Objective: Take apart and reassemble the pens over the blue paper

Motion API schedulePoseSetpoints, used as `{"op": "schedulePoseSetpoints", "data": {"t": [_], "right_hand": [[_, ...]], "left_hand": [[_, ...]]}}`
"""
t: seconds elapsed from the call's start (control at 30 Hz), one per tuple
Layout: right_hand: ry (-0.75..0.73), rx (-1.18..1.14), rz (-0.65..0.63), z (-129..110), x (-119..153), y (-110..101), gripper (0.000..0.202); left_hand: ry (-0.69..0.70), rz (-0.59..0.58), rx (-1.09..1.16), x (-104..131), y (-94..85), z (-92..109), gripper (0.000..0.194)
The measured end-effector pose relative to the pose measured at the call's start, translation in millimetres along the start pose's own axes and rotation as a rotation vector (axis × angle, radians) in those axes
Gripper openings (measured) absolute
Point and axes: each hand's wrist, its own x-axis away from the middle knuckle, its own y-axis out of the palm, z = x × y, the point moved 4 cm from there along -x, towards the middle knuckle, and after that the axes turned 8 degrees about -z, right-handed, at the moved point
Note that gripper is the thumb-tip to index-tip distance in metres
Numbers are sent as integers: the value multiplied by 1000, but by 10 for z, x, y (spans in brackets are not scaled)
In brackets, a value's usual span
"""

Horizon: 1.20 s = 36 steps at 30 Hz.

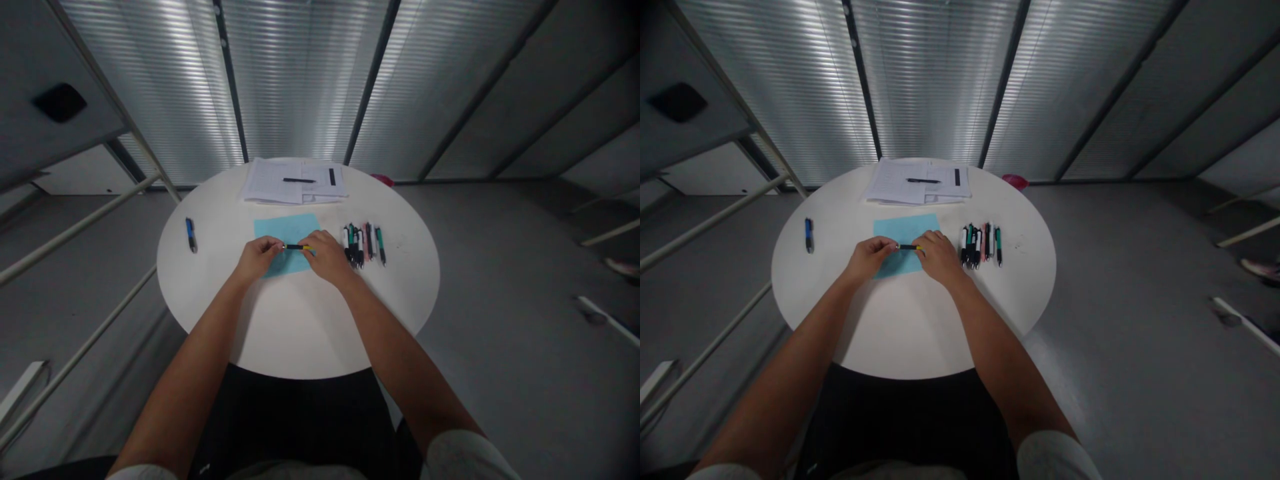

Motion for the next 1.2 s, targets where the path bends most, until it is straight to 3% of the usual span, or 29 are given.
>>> {"op": "schedulePoseSetpoints", "data": {"t": [0.27,0.47,0.63,0.73,0.83,0.9,1.0,1.1,1.2], "right_hand": [[17,-55,-39,29,-10,14,13],[7,-192,-159,51,8,22,20],[18,-285,-89,82,27,-26,32],[41,-315,-140,116,26,-25,17],[58,-342,-206,143,29,-23,21],[70,-356,-178,158,31,-36,21],[141,-459,-114,201,33,-39,31],[280,-676,-166,258,40,8,28],[333,-832,-125,291,33,-11,29]], "left_hand": [[-15,31,54,13,-23,-1,27],[-5,8,34,19,-17,21,28],[-2,22,66,13,-53,31,30],[-17,44,108,14,-83,28,30],[-24,51,143,15,-99,21,30],[-26,49,152,14,-105,15,30],[-18,68,177,10,-124,7,29],[-22,88,202,4,-140,-4,32],[-27,98,204,-4,-149,-17,34]]}}
